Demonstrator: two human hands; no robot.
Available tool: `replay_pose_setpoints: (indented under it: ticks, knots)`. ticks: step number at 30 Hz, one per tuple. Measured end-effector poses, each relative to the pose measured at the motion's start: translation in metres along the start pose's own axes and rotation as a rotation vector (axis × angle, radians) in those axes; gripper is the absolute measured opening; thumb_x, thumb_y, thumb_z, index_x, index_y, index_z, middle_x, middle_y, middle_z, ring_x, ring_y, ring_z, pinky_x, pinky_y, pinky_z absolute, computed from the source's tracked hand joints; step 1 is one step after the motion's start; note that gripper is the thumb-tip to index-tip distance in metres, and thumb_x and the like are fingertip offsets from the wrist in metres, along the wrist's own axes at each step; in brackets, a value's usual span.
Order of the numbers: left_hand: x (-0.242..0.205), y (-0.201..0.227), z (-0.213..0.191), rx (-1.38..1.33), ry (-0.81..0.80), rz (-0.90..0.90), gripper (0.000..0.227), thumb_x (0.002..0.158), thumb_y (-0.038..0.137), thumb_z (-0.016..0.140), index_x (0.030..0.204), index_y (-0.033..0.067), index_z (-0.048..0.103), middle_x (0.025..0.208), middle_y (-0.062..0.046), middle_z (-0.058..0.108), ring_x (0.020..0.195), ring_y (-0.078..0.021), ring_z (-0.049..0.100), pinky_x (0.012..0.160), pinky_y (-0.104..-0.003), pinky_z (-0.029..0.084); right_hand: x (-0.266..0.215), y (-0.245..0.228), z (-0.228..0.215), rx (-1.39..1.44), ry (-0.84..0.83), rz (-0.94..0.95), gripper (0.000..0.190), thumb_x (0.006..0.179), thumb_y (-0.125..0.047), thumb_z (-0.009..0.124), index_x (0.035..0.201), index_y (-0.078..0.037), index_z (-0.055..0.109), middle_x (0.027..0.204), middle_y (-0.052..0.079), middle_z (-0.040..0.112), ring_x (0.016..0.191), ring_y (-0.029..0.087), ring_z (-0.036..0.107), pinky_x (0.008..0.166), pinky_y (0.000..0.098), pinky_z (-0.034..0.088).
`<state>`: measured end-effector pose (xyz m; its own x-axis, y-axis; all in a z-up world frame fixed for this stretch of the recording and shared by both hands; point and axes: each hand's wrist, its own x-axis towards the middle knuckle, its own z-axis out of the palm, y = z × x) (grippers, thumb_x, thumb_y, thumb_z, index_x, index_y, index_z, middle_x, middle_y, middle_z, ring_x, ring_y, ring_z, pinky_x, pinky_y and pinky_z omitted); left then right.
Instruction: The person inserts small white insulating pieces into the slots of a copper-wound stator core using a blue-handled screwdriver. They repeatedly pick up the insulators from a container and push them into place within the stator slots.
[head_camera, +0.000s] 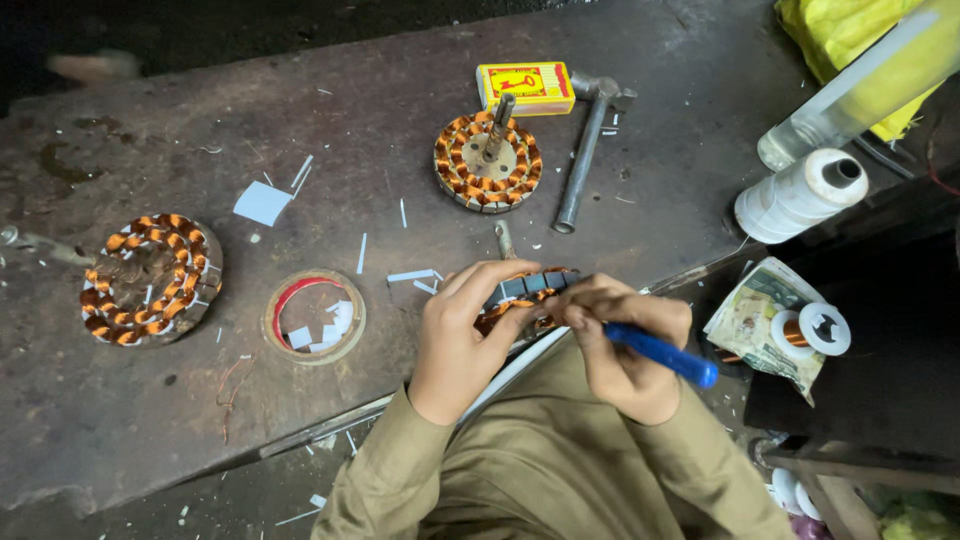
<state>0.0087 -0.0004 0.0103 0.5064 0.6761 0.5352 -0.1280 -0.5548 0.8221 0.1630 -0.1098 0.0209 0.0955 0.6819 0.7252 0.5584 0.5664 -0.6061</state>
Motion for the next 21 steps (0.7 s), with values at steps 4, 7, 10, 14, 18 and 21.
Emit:
replay_pose_setpoints:
  ticks: [4, 7, 10, 14, 18, 21]
  knots:
    - [0.003, 0.001, -0.001, -0.007, -0.007, 0.020, 0.036, 0.083, 0.001, 0.076, 0.118, 0.0058, 0.068, 0.111, -0.012, 0.074, 0.105, -0.0292, 0.073, 0.088, -0.035, 0.056, -0.018, 0.019, 0.017, 0.027, 0.171, -0.127, 0.032, 0.103, 0.012, 0.056, 0.113, -0.009, 0.034, 0.093, 0.020, 0.067, 0.090, 0.035, 0.075, 0.078, 0.0427, 0.065]
    - [0.004, 0.002, -0.001, -0.020, -0.014, -0.004, 0.034, 0.085, 0.003, 0.077, 0.118, 0.0050, 0.068, 0.108, -0.011, 0.075, 0.100, -0.0278, 0.074, 0.085, -0.035, 0.056, -0.022, 0.022, 0.026, 0.084, 0.259, -0.102, 0.030, 0.104, 0.009, 0.056, 0.114, -0.009, 0.034, 0.094, 0.020, 0.065, 0.091, 0.035, 0.074, 0.079, 0.0451, 0.065]
    - [0.003, 0.005, -0.001, -0.044, 0.005, -0.022, 0.032, 0.086, 0.007, 0.078, 0.116, 0.0043, 0.069, 0.107, -0.012, 0.075, 0.097, -0.0255, 0.076, 0.083, -0.033, 0.057, -0.019, 0.010, 0.019, 0.231, 0.301, 0.058, 0.028, 0.106, 0.004, 0.054, 0.121, -0.008, 0.034, 0.100, 0.026, 0.068, 0.089, 0.034, 0.071, 0.082, 0.0469, 0.062]
    - [0.000, 0.005, 0.000, -0.029, 0.028, 0.002, 0.033, 0.085, 0.011, 0.082, 0.115, 0.0033, 0.069, 0.106, -0.013, 0.075, 0.096, -0.0245, 0.075, 0.083, -0.033, 0.057, -0.007, -0.012, 0.000, 0.430, 0.444, 0.230, 0.027, 0.110, -0.002, 0.054, 0.126, -0.010, 0.033, 0.099, 0.024, 0.068, 0.083, 0.031, 0.069, 0.081, 0.0458, 0.061]
    - [-0.002, 0.003, 0.000, -0.045, 0.024, -0.041, 0.032, 0.086, 0.011, 0.080, 0.115, 0.0036, 0.069, 0.105, -0.012, 0.076, 0.094, -0.0227, 0.076, 0.082, -0.032, 0.058, 0.009, -0.014, -0.006, 0.381, 0.412, 0.331, 0.025, 0.111, -0.004, 0.053, 0.126, -0.009, 0.033, 0.096, 0.023, 0.068, 0.080, 0.028, 0.069, 0.075, 0.0417, 0.060]
    - [-0.002, 0.002, -0.001, -0.027, 0.035, -0.018, 0.032, 0.086, 0.011, 0.081, 0.115, 0.0031, 0.069, 0.105, -0.013, 0.075, 0.094, -0.0232, 0.076, 0.082, -0.032, 0.057, 0.016, -0.013, -0.005, 0.389, 0.384, 0.390, 0.024, 0.110, -0.003, 0.053, 0.124, -0.008, 0.033, 0.098, 0.023, 0.068, 0.079, 0.027, 0.069, 0.073, 0.0396, 0.060]
